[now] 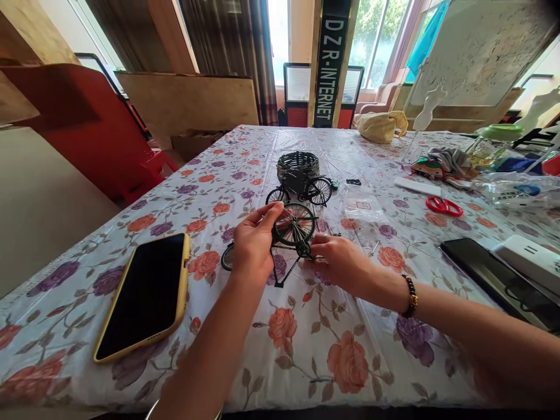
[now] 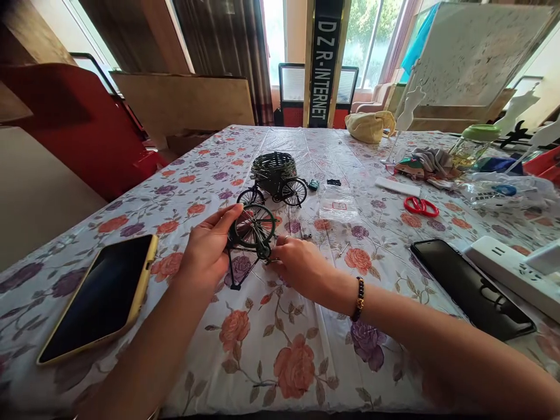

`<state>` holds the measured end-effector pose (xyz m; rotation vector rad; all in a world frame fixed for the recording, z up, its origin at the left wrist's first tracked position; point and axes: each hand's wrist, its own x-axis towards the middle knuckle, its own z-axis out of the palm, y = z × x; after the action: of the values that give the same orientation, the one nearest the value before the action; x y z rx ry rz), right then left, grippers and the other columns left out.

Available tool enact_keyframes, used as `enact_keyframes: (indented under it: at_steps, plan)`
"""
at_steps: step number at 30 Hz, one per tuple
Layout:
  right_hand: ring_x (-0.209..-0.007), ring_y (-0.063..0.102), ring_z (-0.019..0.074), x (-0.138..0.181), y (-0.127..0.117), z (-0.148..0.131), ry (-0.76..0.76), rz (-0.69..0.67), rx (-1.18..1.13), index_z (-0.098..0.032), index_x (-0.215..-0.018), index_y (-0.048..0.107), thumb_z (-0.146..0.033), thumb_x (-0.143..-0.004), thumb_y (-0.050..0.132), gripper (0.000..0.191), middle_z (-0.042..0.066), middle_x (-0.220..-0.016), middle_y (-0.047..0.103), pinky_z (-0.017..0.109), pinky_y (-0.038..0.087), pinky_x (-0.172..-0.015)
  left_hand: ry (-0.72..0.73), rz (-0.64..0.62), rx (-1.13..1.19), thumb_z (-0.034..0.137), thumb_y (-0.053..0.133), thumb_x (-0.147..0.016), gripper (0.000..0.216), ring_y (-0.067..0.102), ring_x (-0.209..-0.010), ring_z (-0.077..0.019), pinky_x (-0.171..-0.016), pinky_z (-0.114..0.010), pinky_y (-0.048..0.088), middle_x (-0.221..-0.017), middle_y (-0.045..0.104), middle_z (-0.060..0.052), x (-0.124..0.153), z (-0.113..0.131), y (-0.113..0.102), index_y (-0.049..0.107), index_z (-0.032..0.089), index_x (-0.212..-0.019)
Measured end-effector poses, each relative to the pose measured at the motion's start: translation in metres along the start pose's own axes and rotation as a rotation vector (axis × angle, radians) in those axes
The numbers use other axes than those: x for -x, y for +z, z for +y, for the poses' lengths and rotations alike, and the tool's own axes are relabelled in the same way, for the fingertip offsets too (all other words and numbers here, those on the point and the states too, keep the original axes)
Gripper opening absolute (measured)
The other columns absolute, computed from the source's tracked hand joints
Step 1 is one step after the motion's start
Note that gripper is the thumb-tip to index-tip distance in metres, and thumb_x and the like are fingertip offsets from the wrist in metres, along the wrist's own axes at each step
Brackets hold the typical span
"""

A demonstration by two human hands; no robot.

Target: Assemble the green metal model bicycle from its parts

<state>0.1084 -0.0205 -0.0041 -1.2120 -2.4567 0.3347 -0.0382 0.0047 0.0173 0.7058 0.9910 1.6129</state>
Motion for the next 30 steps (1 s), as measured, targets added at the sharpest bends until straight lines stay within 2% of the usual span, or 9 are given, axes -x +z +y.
enact_keyframes:
  at_steps: [9, 13, 16, 19, 22, 26, 30]
  plan:
    - [-0.069, 0.054, 0.0129, 0.007, -0.006, -0.001, 0.013, -0.071, 0.025, -0.015, -0.075, 0.058, -0.008, -0.074, 0.047, 0.013, 0.006, -0.088, 0.058, 0.025, 0.038, -0.06, 0.01, -0.041, -0.002, 0.025, 0.074, -0.054, 0.023, 0.059, -0.053, -0.0077, -0.055, -0.019, 0.047, -0.061, 0.065, 0.002, 0.007, -0.002, 0.004, 0.066, 0.015, -0.073]
    - [-0.069, 0.054, 0.0129, 0.015, -0.015, 0.006, 0.027, -0.05, 0.015, -0.016, -0.077, 0.058, -0.013, -0.081, 0.045, 0.014, 0.006, -0.085, 0.057, 0.026, 0.039, -0.061, -0.01, -0.096, -0.017, 0.025, 0.073, -0.057, 0.022, 0.059, -0.055, -0.0078, -0.057, -0.019, 0.048, -0.063, 0.066, 0.002, 0.014, -0.001, 0.008, 0.066, 0.015, -0.075]
    - [-0.075, 0.053, 0.0138, 0.022, -0.032, 0.015, 0.047, 0.008, -0.011, -0.018, -0.079, 0.059, -0.022, -0.083, 0.046, 0.014, 0.005, -0.087, 0.058, 0.027, 0.039, -0.066, -0.04, -0.15, -0.053, 0.027, 0.072, -0.06, 0.024, 0.061, -0.059, -0.0093, -0.059, -0.02, 0.048, -0.067, 0.067, 0.0, 0.021, 0.001, 0.011, 0.065, 0.015, -0.079]
    - [-0.067, 0.051, 0.0124, 0.028, -0.054, 0.02, 0.132, 0.147, -0.138, -0.02, -0.072, 0.06, -0.032, -0.079, 0.053, 0.015, 0.003, -0.08, 0.058, 0.027, 0.037, -0.063, -0.056, -0.173, -0.082, 0.027, 0.072, -0.06, 0.024, 0.061, -0.06, -0.0095, -0.06, -0.019, 0.048, -0.068, 0.067, -0.001, 0.028, 0.0, 0.014, 0.066, 0.015, -0.08]
    - [-0.065, 0.048, 0.0128, 0.031, -0.071, 0.018, 0.251, 0.191, -0.371, -0.021, -0.073, 0.06, -0.038, -0.077, 0.055, 0.017, 0.003, -0.08, 0.056, 0.028, 0.035, -0.058, -0.11, -0.194, -0.091, 0.027, 0.072, -0.059, 0.024, 0.061, -0.06, -0.01, -0.059, -0.02, 0.048, -0.07, 0.067, -0.001, 0.033, -0.004, 0.017, 0.066, 0.015, -0.08]
    - [-0.066, 0.042, 0.012, 0.024, -0.072, 0.012, 0.259, 0.116, -0.651, -0.02, -0.064, 0.057, -0.036, -0.073, 0.059, 0.018, 0.001, -0.074, 0.049, 0.027, 0.032, -0.058, -0.231, -0.208, -0.086, 0.023, 0.072, -0.058, 0.022, 0.061, -0.06, -0.0102, -0.059, -0.021, 0.049, -0.072, 0.067, -0.002, 0.036, -0.009, 0.019, 0.065, 0.013, -0.077]
    - [-0.062, 0.038, 0.0095, 0.015, -0.063, 0.012, 0.244, 0.002, -0.793, -0.018, -0.059, 0.055, -0.034, -0.073, 0.059, 0.022, 0.0, -0.071, 0.045, 0.026, 0.029, -0.055, -0.339, -0.209, -0.103, 0.021, 0.072, -0.059, 0.022, 0.061, -0.055, -0.01, -0.054, -0.02, 0.048, -0.064, 0.066, -0.001, 0.036, -0.011, 0.019, 0.064, 0.014, -0.078]
